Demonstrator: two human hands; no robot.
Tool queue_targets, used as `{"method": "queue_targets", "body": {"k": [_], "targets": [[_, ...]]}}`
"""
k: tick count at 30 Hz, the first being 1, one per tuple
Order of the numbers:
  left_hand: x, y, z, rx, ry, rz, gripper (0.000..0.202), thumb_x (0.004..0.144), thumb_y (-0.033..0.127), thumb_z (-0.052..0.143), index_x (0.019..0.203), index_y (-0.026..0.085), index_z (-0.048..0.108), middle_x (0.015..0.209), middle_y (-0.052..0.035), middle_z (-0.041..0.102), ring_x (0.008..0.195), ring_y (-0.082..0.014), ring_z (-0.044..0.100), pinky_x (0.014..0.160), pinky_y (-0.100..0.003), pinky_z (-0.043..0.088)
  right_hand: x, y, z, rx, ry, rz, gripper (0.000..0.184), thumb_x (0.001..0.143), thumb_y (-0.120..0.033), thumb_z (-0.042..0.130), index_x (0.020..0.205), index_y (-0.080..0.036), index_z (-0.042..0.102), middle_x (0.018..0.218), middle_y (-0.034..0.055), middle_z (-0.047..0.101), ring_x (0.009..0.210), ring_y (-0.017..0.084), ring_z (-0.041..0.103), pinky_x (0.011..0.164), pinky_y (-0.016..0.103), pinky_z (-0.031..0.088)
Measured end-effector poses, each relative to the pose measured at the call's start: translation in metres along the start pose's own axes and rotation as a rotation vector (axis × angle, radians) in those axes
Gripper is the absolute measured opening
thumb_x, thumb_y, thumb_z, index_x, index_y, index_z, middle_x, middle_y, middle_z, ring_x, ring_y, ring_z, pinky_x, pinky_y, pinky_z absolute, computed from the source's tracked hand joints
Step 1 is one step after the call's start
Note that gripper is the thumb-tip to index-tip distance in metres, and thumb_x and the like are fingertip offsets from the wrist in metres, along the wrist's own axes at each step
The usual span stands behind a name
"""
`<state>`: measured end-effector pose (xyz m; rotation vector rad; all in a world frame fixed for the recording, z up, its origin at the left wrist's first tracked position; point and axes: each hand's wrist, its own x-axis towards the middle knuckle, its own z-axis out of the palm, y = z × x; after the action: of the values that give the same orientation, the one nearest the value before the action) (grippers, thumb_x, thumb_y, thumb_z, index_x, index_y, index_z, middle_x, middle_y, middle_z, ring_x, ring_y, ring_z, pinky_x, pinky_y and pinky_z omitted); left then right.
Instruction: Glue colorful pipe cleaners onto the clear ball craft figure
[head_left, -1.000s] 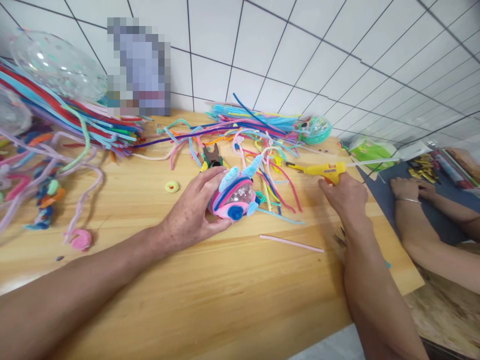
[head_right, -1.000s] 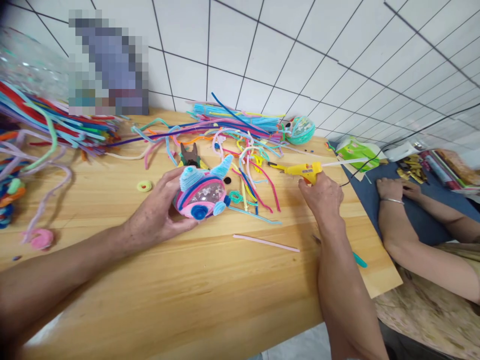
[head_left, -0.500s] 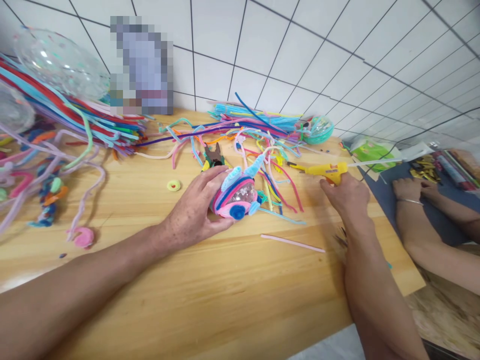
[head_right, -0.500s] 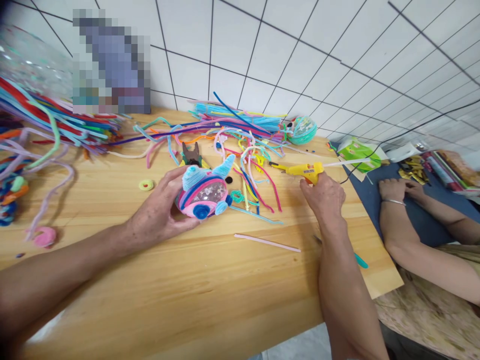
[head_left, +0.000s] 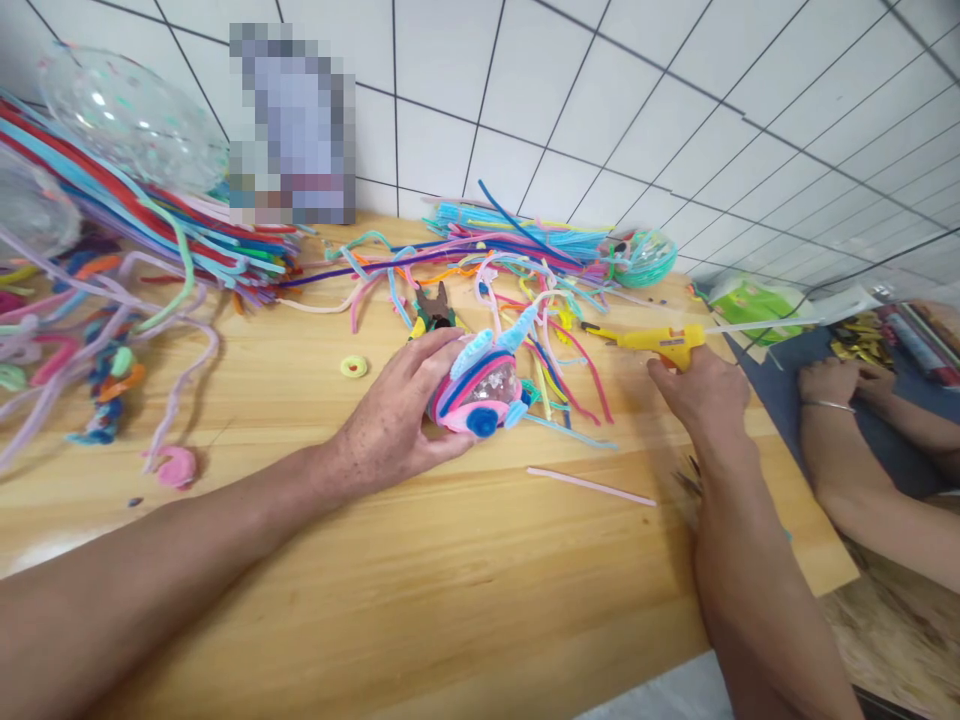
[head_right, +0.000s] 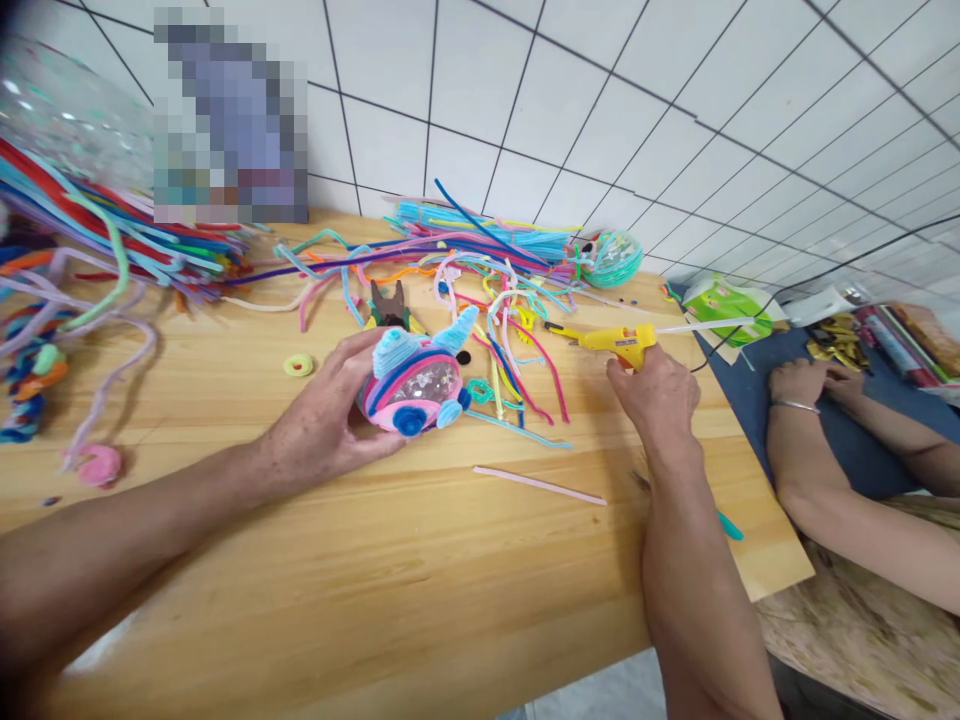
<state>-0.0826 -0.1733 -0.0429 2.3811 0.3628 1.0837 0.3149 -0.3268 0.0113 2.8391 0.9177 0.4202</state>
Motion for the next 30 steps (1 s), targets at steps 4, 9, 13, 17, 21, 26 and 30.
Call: {"method": "queue_targets", "body": {"k": [4, 9, 13, 17, 21, 26, 30], "targets": [[0.0002, 0.0, 0.0003, -0.023, -0.002, -0.015, 0.083, 0.096, 0.041, 0.079, 0.169, 0.028, 0.041, 0.165, -0.0191, 0.055, 0.156, -0.0387, 0.057, 0.126, -0.061, 0.055, -0.0006, -0.0004, -0.0023, -0.005, -0.021, 0.003, 0.052, 0.096, -0.055, 0.06, 0.124, -0.015, 0.076, 0.102, 0.0214, 0.079, 0.104, 0.044, 0.076, 0.085, 0.049, 0.056], [0.0012, 0.0009, -0.0008, -0.028, -0.027, -0.041, 0.079, 0.096, 0.041, 0.08, 0.165, 0.029, 0.044, 0.165, -0.0193, 0.055, 0.157, -0.0372, 0.056, 0.126, -0.06, 0.055, -0.0019, -0.002, -0.0044, 0.001, -0.021, -0.007, 0.054, 0.096, -0.055, 0.06, 0.125, -0.012, 0.076, 0.104, 0.0249, 0.079, 0.105, 0.046, 0.076, 0.085, 0.05, 0.056], [0.0023, 0.0012, -0.0009, -0.024, -0.02, -0.027, 0.078, 0.095, 0.039, 0.082, 0.163, 0.026, 0.045, 0.164, -0.0206, 0.056, 0.155, -0.0383, 0.057, 0.125, -0.061, 0.055, -0.0019, -0.0037, -0.006, 0.007, -0.025, 0.005, 0.051, 0.095, -0.052, 0.062, 0.125, -0.013, 0.077, 0.105, 0.0249, 0.08, 0.107, 0.047, 0.077, 0.085, 0.051, 0.057], [0.0029, 0.0012, -0.0005, -0.023, -0.012, -0.006, 0.075, 0.096, 0.038, 0.082, 0.161, 0.025, 0.046, 0.162, -0.0202, 0.057, 0.154, -0.0376, 0.058, 0.124, -0.059, 0.055, -0.0012, -0.0047, -0.0072, 0.002, -0.036, 0.019, 0.051, 0.095, -0.054, 0.063, 0.125, -0.014, 0.076, 0.107, 0.0236, 0.081, 0.108, 0.047, 0.078, 0.088, 0.053, 0.059], [0.0037, 0.0019, -0.0011, -0.014, -0.009, 0.004, 0.075, 0.096, 0.037, 0.082, 0.16, 0.023, 0.046, 0.161, -0.0209, 0.058, 0.154, -0.0377, 0.058, 0.124, -0.058, 0.055, -0.0006, -0.004, -0.0059, -0.002, -0.038, 0.022, 0.052, 0.095, -0.053, 0.062, 0.124, -0.012, 0.076, 0.108, 0.0244, 0.081, 0.109, 0.047, 0.078, 0.089, 0.052, 0.059], [0.0045, 0.0026, -0.0022, -0.022, -0.018, 0.007, 0.079, 0.094, 0.034, 0.085, 0.162, 0.025, 0.045, 0.162, -0.0206, 0.058, 0.154, -0.0385, 0.058, 0.124, -0.059, 0.055, -0.0003, -0.0022, -0.0028, -0.005, -0.007, 0.001, 0.052, 0.094, -0.054, 0.062, 0.122, -0.013, 0.077, 0.105, 0.0247, 0.081, 0.105, 0.047, 0.077, 0.086, 0.052, 0.059], [0.0048, 0.0026, -0.0023, -0.02, -0.013, 0.013, 0.08, 0.094, 0.034, 0.085, 0.162, 0.025, 0.045, 0.162, -0.021, 0.057, 0.153, -0.0383, 0.058, 0.124, -0.058, 0.055, -0.0009, -0.003, -0.004, -0.01, -0.018, 0.021, 0.053, 0.095, -0.054, 0.062, 0.124, -0.012, 0.077, 0.107, 0.0245, 0.081, 0.108, 0.047, 0.077, 0.089, 0.052, 0.059]]}}
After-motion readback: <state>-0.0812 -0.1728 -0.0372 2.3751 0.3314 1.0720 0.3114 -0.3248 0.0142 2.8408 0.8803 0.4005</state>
